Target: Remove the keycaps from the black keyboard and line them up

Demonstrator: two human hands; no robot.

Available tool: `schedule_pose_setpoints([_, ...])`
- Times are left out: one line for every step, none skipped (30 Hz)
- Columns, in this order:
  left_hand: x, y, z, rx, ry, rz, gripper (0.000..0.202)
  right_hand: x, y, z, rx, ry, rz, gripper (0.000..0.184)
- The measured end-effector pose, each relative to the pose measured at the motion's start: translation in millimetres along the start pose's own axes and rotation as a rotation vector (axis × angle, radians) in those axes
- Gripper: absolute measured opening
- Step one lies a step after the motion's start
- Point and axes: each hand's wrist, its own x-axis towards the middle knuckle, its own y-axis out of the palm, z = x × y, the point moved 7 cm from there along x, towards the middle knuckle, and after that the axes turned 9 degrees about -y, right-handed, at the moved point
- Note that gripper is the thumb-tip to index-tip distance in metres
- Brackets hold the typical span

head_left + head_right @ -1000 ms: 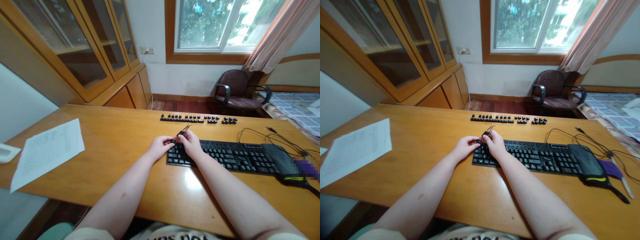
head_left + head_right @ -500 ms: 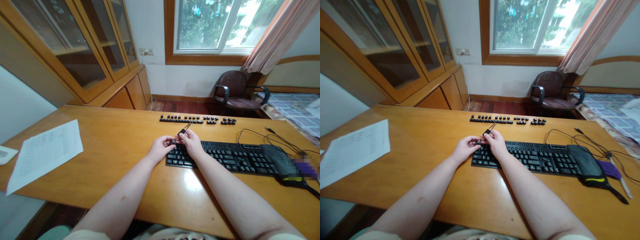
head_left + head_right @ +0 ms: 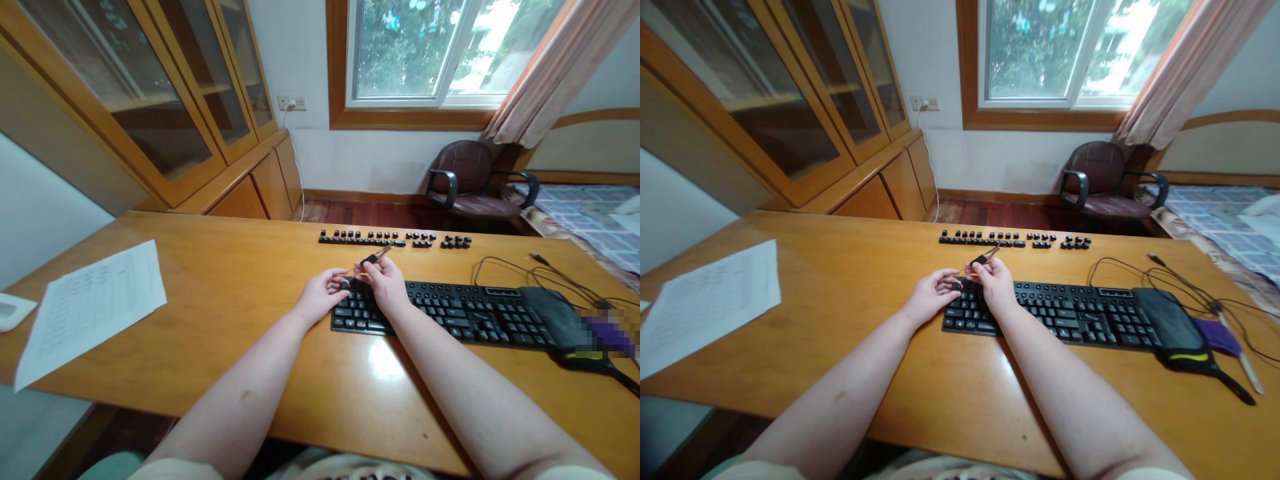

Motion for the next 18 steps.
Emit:
schedule_pose_setpoints([1, -2.5, -1, 0.012, 0.018, -0.020, 0.035, 0, -2, 1, -0.002, -0.020, -0.016, 0.028])
schedule_pose_setpoints([1, -5.5, -2, 0.031, 0.044, -0.046, 0.029, 1, -3, 4, -0.007, -0.043, -0.032, 0.027])
schedule_pose_setpoints([2, -8.7, -3, 0.052, 0.071, -0.076, 0.024, 1, -5, 6, -0.016, -0.069, -0.052, 0.026])
schedule_pose_setpoints([2, -12.2, -4, 0.070, 0.095, -0.112, 0.022, 2, -7, 10, -0.025, -0.096, -0.073, 0.025])
schedule_pose_setpoints([2, -15.2, -4, 0.079, 0.103, -0.142, 0.021, 2, -9, 15, -0.031, -0.122, -0.096, 0.025])
schedule_pose_setpoints([2, -18.2, -3, 0.074, 0.089, -0.168, 0.021, 3, -11, 21, -0.034, -0.146, -0.116, 0.024])
schedule_pose_setpoints([1, -21.0, -2, 0.059, 0.061, -0.186, 0.022, 3, -13, 28, -0.037, -0.168, -0.135, 0.024])
schedule_pose_setpoints([1, -24.3, -2, 0.035, 0.030, -0.202, 0.022, 2, -16, 36, -0.043, -0.187, -0.149, 0.023])
schedule_pose_setpoints([0, -29.1, -4, 0.007, 0.007, -0.227, 0.023, 0, -21, 44, -0.057, -0.201, -0.157, 0.022])
schedule_pose_setpoints([-1, -35.1, -9, -0.015, -0.003, -0.251, 0.023, -4, -26, 53, -0.079, -0.214, -0.159, 0.022])
schedule_pose_setpoints([-1, -43.2, -15, -0.034, 0.001, -0.285, 0.024, -9, -33, 61, -0.113, -0.224, -0.161, 0.021])
schedule_pose_setpoints([0, -52.1, -23, -0.037, 0.012, -0.311, 0.027, -15, -41, 69, -0.158, -0.229, -0.162, 0.021])
schedule_pose_setpoints([2, -61.9, -32, -0.025, 0.035, -0.336, 0.029, -22, -51, 76, -0.196, -0.243, -0.171, 0.021])
schedule_pose_setpoints([6, -72.8, -40, -0.002, 0.066, -0.368, 0.031, -30, -62, 80, -0.230, -0.243, -0.183, 0.022])
schedule_pose_setpoints([13, -82.8, -47, 0.036, 0.090, -0.391, 0.032, -39, -74, 84, -0.259, -0.250, -0.219, 0.022])
schedule_pose_setpoints([22, -91.2, -51, 0.081, 0.105, -0.402, 0.032, -47, -86, 87, -0.277, -0.263, -0.267, 0.021])
schedule_pose_setpoints([32, -98.8, -53, 0.116, 0.112, -0.417, 0.031, -55, -97, 90, -0.290, -0.293, -0.318, 0.021])
schedule_pose_setpoints([42, -104.1, -53, 0.166, 0.112, -0.424, 0.029, -61, -106, 91, -0.309, -0.314, -0.354, 0.020])
